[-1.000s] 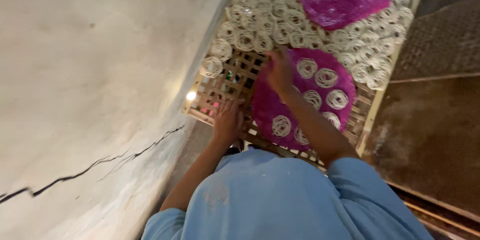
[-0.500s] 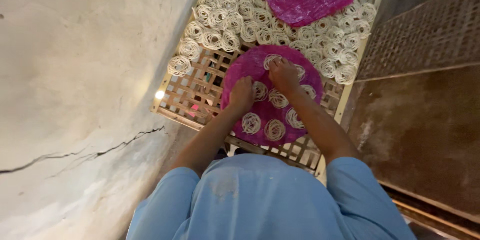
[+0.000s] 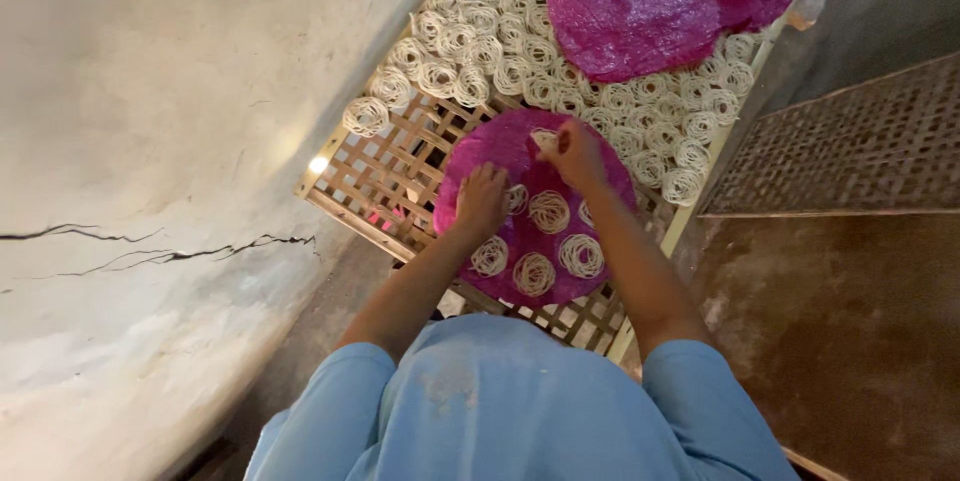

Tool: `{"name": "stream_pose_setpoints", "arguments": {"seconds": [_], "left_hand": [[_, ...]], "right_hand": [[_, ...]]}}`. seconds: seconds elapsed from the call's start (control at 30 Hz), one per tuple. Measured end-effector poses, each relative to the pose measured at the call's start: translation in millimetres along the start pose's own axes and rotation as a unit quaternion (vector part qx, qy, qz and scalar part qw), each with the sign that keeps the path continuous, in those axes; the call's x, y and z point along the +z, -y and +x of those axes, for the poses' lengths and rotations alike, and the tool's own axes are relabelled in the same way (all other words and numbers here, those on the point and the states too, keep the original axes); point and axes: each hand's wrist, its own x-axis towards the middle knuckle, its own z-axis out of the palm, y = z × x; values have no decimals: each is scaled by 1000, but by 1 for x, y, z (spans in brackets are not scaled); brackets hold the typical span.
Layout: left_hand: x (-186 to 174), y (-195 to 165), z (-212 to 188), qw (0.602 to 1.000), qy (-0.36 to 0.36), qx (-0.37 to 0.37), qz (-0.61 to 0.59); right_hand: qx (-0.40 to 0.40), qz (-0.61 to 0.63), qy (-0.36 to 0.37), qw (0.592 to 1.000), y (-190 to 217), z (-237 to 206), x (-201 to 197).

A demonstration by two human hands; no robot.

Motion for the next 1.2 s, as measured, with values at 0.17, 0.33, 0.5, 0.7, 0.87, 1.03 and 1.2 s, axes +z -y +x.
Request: {"name": "stream_pose_setpoints", "arguments": {"seconds": [0.17,0.33,0.5,0.7,0.87,1.03,1.2], "left_hand": [[-2,26,-6,938,127,-143,-289],[-22,63,-38,749,30,-238,-618],[-71,113,-114,712,-53,-326,-620],[-100,155,-172,749,-116,-345,-554],[-101,160,-183,715,-131,-379,-572],[-109,162,-184,697,-134,-385,-590],[-117,171,-189,705,-145,-379,-581]], "right_hand": [[-37,-36,-148,988,0,10,20],[138,-14,-249,959,-43,37,-25],[9,84,-272,959,-44,51,-35],[-127,149,-97,976,27,65,52],[-26,354,109,928,104,59,151],[-91,362,191,908,155,43,208],[-168,268,135,939,165,39,227]]}}
